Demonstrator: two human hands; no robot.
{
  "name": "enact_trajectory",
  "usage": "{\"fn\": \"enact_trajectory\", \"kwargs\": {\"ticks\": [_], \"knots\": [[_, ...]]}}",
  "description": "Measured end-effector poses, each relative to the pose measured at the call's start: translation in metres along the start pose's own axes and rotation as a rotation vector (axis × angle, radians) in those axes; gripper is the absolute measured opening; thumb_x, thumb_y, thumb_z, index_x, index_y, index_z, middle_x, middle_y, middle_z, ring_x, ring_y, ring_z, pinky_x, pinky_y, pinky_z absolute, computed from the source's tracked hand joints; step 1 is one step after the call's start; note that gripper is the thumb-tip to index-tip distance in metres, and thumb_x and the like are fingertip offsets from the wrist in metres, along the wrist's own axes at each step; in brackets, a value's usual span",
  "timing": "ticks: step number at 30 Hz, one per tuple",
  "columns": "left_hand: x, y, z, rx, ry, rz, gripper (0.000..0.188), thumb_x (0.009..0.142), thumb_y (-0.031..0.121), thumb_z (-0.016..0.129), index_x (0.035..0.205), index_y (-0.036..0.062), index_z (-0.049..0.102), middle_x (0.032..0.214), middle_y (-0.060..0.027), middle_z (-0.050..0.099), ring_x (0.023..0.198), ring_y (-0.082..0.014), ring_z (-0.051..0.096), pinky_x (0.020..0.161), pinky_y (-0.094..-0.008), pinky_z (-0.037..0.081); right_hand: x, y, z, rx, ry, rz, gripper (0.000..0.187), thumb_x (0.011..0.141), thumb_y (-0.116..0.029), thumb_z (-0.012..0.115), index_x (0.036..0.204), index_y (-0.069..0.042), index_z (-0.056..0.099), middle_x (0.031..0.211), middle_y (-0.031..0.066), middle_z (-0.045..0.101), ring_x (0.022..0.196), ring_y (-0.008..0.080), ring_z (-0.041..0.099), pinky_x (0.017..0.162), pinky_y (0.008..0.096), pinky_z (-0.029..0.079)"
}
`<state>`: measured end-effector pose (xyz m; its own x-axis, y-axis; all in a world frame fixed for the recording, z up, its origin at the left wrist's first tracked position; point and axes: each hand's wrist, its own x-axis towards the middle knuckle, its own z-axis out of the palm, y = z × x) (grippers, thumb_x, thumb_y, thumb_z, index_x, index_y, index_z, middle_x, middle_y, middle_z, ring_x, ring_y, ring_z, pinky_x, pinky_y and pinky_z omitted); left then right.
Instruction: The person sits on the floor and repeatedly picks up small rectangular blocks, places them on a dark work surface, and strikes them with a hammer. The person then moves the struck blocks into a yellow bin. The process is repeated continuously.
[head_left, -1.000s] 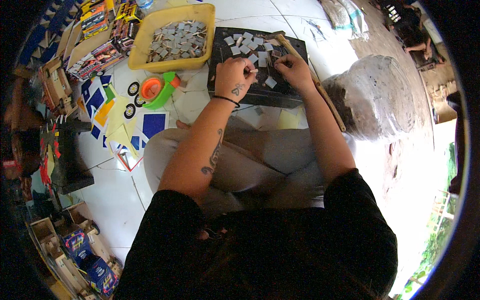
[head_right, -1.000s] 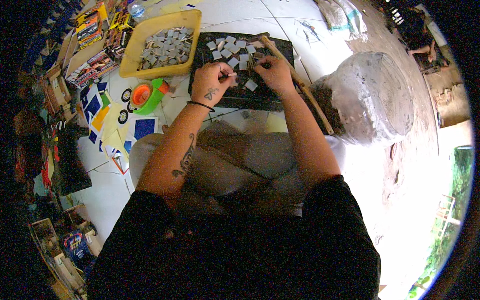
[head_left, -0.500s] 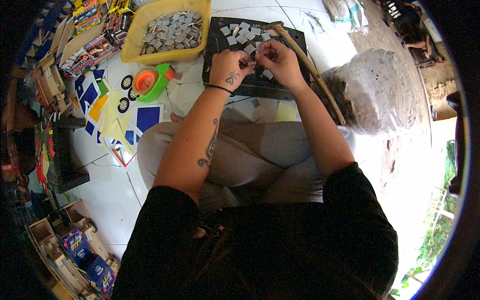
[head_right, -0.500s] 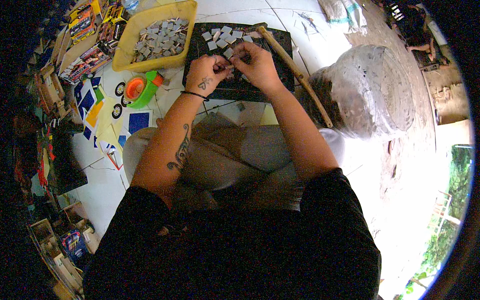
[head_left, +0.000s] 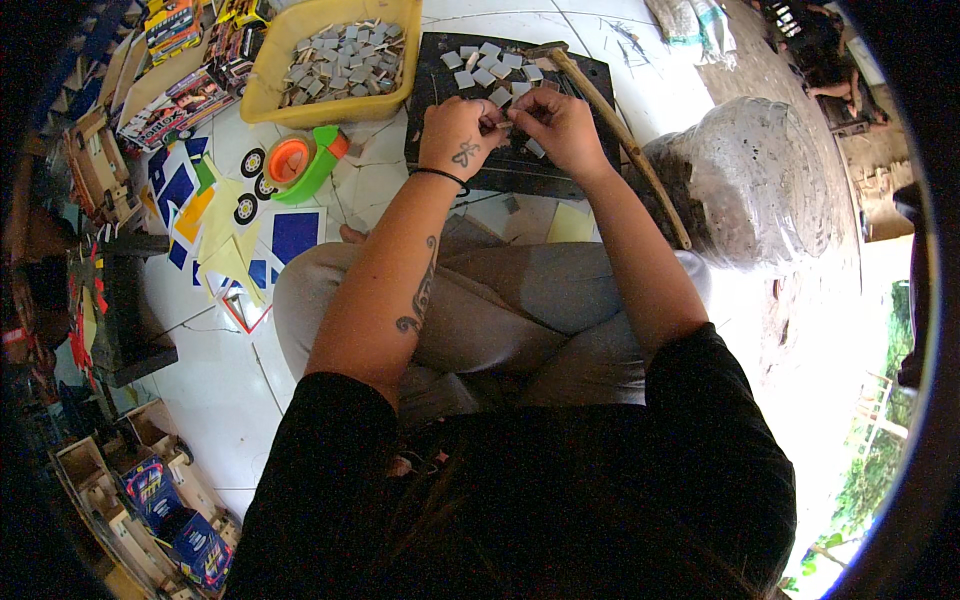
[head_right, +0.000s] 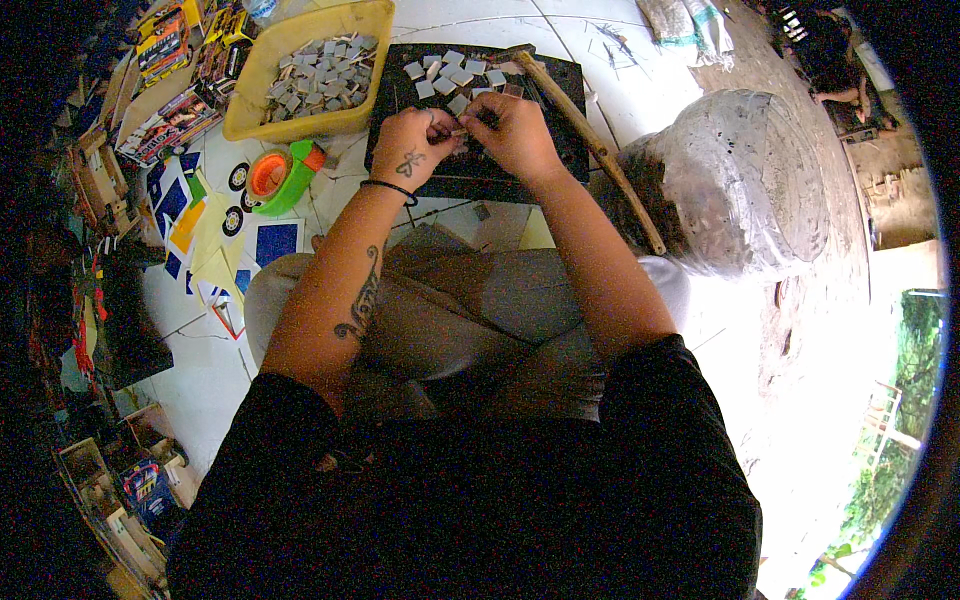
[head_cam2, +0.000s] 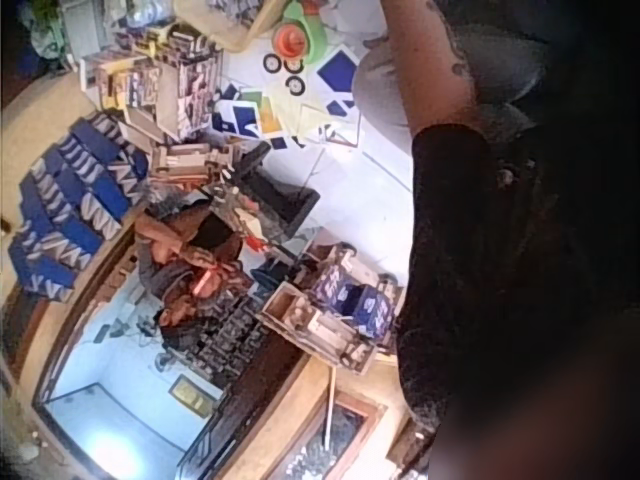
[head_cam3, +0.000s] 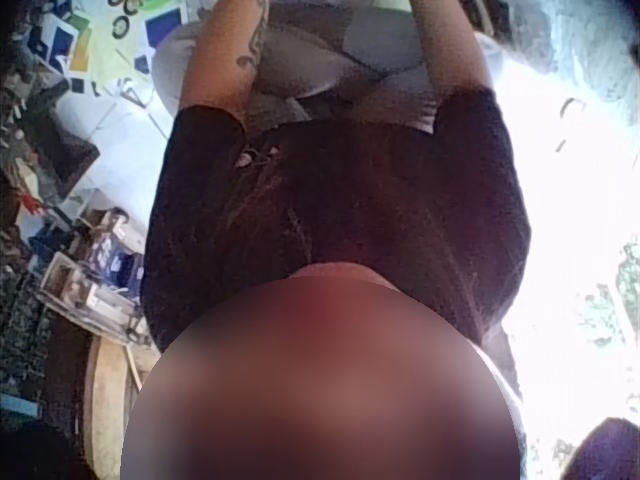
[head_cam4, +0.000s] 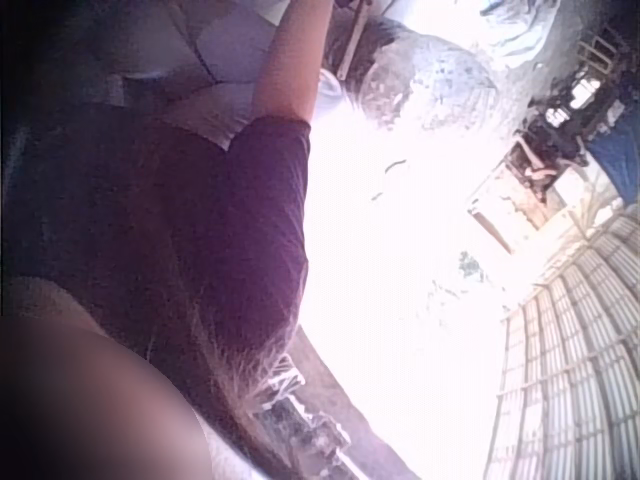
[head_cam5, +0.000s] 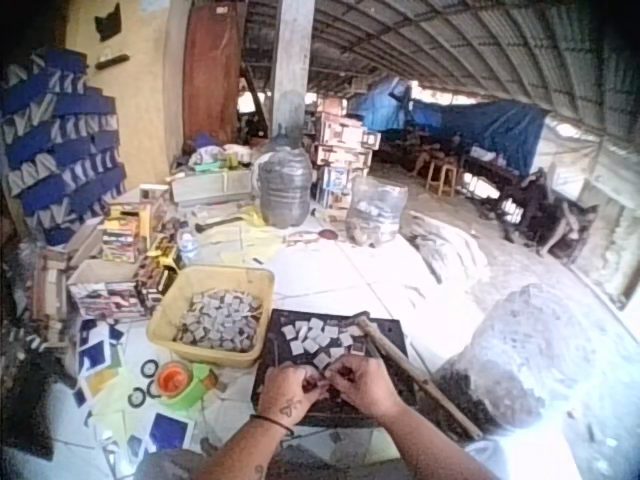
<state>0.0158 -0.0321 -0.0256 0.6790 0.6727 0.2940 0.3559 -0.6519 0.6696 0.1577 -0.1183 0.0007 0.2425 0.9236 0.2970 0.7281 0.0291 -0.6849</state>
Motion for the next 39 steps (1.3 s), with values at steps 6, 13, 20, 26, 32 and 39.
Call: {"fn": "enact_trajectory", "kwargs": {"ticks": [6,13,20,26,32,39], "knots": [[0.0,0.002,-0.003,0.037,-0.007,0.006,0.021,0.069,0.022,0.075,0.082,0.0066,0.068,0.078,-0.0137,0.066,0.071,-0.0262,0.065,0.065,-0.034,0.051,0.0,-0.003,0.0,-0.042,-0.014,-0.028,0.01,0.081,-0.009,0.065,0.086,-0.001,0.064,0.071,0.0072,0.063,0.061,0.0089,0.055,0.057,0.0252,0.046],[-0.001,0.003,-0.001,-0.038,0.01,0.031,0.022,0.071,0.018,0.071,0.086,0.0037,0.066,0.078,-0.0145,0.065,0.072,-0.0282,0.064,0.067,-0.036,0.05,0.002,-0.008,0.0,-0.186,-0.016,-0.151,0.009,0.077,-0.006,0.065,0.085,-0.001,0.064,0.076,0.0129,0.063,0.068,0.0242,0.062,0.064,0.032,0.049],[-0.002,0.005,0.005,-0.205,0.065,0.043,0.016,0.075,0.017,0.068,0.082,0.0028,0.065,0.079,-0.0136,0.064,0.074,-0.0276,0.063,0.068,-0.0346,0.049,-0.007,-0.01,-0.029,-0.495,0.112,-0.133,0.023,0.074,-0.02,0.071,0.091,-0.004,0.067,0.099,0.0133,0.061,0.096,0.0297,0.058,0.082,0.0385,0.047],[-0.003,0.007,0.008,-0.225,0.101,0.031,0.016,0.078,0.019,0.067,0.078,0.0032,0.064,0.078,-0.0125,0.064,0.071,-0.0269,0.063,0.064,-0.0344,0.048,-0.056,0.01,-0.089,-0.817,-0.203,0.579,0.05,0.077,-0.014,0.066,0.119,-0.003,0.042,0.113,0.0213,0.051,0.098,0.0392,0.057,0.083,0.0468,0.048],[-0.004,0.006,0.008,-0.147,0.102,0.053,0.014,0.078,0.017,0.066,0.077,0.0036,0.064,0.076,-0.0104,0.065,0.066,-0.0241,0.063,0.063,-0.0329,0.049,-0.094,-0.011,-0.117,-0.399,-0.002,0.146,0.039,0.086,-0.008,0.054,0.123,0.0,0.045,0.096,0.0213,0.058,0.086,0.0309,0.062,0.074,0.0389,0.048],[-0.005,0.004,0.015,-0.123,0.165,0.047,0.012,0.076,0.022,0.068,0.073,0.0111,0.065,0.067,-0.0021,0.062,0.066,-0.0212,0.06,0.067,-0.0389,0.04,-0.155,-0.09,-0.115,-0.256,-0.076,0.224,0.039,0.09,-0.008,0.05,0.128,-0.002,0.046,0.09,0.0193,0.061,0.078,0.0244,0.061,0.074,0.0314,0.047]]}}
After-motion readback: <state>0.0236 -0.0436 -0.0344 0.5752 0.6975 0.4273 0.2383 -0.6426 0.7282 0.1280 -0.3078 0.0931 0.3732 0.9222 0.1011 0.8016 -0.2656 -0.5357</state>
